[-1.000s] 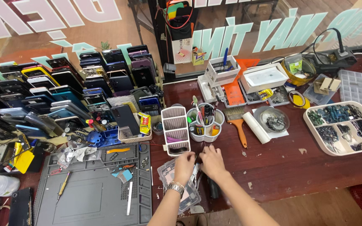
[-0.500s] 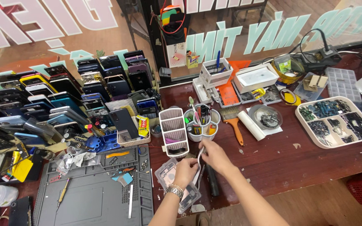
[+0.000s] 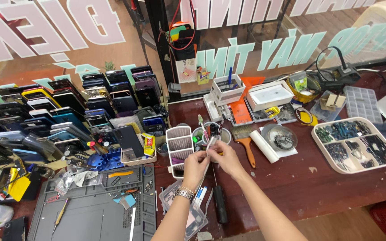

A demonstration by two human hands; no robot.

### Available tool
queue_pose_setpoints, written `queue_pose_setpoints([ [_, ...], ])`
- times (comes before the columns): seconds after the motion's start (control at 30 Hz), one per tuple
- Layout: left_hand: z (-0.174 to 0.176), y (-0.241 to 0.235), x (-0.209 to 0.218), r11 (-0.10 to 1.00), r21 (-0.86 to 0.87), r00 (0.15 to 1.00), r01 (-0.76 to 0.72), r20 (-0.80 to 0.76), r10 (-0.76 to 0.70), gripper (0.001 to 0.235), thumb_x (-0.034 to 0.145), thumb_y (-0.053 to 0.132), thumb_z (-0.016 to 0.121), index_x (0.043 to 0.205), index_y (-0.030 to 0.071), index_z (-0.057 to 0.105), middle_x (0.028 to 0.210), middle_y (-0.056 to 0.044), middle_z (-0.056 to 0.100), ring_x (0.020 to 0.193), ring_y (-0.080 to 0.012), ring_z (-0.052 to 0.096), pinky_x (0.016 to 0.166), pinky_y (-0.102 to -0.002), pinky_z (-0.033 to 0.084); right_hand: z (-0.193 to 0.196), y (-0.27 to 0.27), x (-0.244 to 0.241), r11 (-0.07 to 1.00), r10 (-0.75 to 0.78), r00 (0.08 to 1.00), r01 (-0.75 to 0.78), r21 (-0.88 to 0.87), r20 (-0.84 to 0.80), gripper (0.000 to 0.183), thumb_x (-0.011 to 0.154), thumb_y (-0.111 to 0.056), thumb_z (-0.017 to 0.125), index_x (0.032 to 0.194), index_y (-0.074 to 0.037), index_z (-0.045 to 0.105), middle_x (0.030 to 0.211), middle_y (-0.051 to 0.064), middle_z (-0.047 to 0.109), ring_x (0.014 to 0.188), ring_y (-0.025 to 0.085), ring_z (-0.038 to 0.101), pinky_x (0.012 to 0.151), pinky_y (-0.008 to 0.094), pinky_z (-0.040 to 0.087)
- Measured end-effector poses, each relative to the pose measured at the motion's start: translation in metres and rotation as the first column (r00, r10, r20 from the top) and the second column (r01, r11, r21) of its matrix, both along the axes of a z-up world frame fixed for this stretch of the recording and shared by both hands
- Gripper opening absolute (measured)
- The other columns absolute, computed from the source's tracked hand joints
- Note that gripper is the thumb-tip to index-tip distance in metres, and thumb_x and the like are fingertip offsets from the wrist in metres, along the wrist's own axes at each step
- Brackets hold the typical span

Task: The person sorts small electronic components and wires from a pile on the workbench into a compartmentalized tray. They then organize various tools, including screwdrivers and pens, into a multi-compartment holder.

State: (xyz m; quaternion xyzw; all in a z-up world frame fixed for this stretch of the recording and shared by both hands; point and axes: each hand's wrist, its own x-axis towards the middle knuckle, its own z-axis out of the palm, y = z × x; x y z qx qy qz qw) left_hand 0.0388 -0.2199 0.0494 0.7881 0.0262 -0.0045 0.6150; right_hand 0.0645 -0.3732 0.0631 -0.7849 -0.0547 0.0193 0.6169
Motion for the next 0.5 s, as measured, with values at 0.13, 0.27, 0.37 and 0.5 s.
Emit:
queue_pose_setpoints([
  [0.13, -0.002, -0.007, 0.028, 0.999, 0.007, 0.999, -0.036, -0.004, 0.036, 0.027, 0.091, 0.017, 0.073, 0.113, 0.001, 0.076, 0.098, -0.013, 0.081, 0.086, -0.0152, 0.078, 0.078, -0.029, 0.059, 0.021, -0.001, 0.030, 0.990, -0.052, 0.991, 0.035, -0.135, -0.124, 0.018, 0.094, -0.018, 0.070, 0.105, -0.005, 0.075, 0.084, 0.006, 0.075, 0.070, 0.014, 0.063, 0.065, 0.032, 0.051],
  [0.27, -0.016, -0.002, 0.049, 0.983, 0.028, 0.984, -0.179, 0.008, 0.179, 0.031, 0.094, 0.020, 0.067, 0.118, 0.003, 0.073, 0.105, -0.013, 0.080, 0.093, -0.0200, 0.077, 0.083, -0.031, 0.058, 0.051, -0.004, 0.072, 0.983, -0.119, 0.960, 0.150, -0.105, 0.255, 0.014, 0.097, -0.018, 0.067, 0.102, -0.005, 0.069, 0.088, 0.006, 0.075, 0.077, 0.018, 0.071, 0.071, 0.033, 0.055],
  [0.37, -0.027, 0.001, 0.058, 0.968, 0.101, 0.974, -0.228, 0.030, 0.226, 0.031, 0.096, 0.020, 0.062, 0.120, 0.004, 0.073, 0.112, -0.015, 0.077, 0.103, -0.0254, 0.075, 0.089, -0.034, 0.056, 0.049, 0.004, 0.089, 0.953, -0.024, 0.917, 0.141, -0.267, 0.399, 0.012, 0.094, -0.015, 0.067, 0.098, -0.003, 0.066, 0.089, 0.014, 0.072, 0.080, 0.031, 0.071, 0.071, 0.041, 0.054],
  [0.5, -0.033, -0.005, 0.070, 0.968, 0.185, 0.984, -0.172, -0.014, 0.177, 0.036, 0.096, 0.015, 0.056, 0.128, 0.005, 0.069, 0.118, -0.019, 0.073, 0.111, -0.0318, 0.071, 0.095, -0.037, 0.054, 0.011, 0.025, 0.099, 0.857, 0.073, 0.927, 0.130, -0.498, 0.368, 0.011, 0.092, -0.014, 0.069, 0.096, -0.004, 0.066, 0.091, 0.021, 0.072, 0.087, 0.044, 0.068, 0.074, 0.051, 0.053],
])
